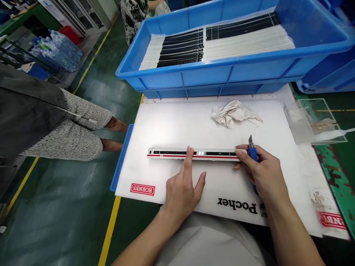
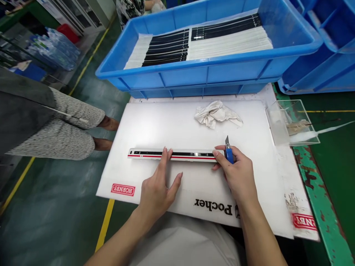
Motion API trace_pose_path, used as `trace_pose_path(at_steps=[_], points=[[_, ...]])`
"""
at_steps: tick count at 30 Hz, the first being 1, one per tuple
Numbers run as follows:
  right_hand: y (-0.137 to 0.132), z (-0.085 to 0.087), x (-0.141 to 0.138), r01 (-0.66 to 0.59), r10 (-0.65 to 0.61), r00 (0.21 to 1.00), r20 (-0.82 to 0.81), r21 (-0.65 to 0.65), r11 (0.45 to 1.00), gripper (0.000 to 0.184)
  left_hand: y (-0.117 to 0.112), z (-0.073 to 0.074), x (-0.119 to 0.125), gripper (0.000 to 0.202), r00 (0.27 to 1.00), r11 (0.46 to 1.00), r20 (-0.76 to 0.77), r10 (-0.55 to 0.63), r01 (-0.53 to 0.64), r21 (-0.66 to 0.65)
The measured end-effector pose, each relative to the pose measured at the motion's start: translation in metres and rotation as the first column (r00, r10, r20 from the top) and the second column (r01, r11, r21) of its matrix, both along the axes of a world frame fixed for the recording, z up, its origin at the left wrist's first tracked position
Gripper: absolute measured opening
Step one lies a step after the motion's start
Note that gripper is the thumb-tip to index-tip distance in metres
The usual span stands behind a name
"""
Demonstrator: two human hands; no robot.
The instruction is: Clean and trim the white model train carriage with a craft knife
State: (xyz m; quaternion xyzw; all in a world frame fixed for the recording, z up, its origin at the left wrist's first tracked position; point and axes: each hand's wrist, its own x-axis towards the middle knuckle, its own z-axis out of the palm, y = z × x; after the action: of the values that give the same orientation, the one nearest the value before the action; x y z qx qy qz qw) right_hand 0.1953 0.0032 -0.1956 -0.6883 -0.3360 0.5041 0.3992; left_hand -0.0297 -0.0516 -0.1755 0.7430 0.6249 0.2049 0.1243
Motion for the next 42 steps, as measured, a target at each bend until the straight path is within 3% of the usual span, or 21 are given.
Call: trace_pose_path(at_steps=[8,13,20,42], points=[[0.000,0.001,-0.003,0.013,-0.013,1.000,0.021,-0.003,1.000,0.062,0.002,0.002,-0.002,0.090,0.989,1.000,-0.150,-0.012,0.010,-0.013],[-0.001,0.002,-0.002,0.012,-0.012,1.000,0.022,-0.002,1.000,0.061,0.000,0.009,-0.012,0.088,0.996,0.998,-0.084,-0.029,0.024,-0.057],[-0.004,-0.001,0.001,0.023,-0.023,0.999,0.033,-0.008,1.000,0.064,-0.006,0.006,-0.041,0.088,0.970,0.978,-0.166,0.180,-0.194,-0.072],[-0.002,0.003,-0.003,0.043,-0.042,0.999,0.034,-0.003,0.999,0.062,-0.011,0.005,-0.060,0.079,0.925,0.957,-0.284,0.251,-0.281,-0.069]])
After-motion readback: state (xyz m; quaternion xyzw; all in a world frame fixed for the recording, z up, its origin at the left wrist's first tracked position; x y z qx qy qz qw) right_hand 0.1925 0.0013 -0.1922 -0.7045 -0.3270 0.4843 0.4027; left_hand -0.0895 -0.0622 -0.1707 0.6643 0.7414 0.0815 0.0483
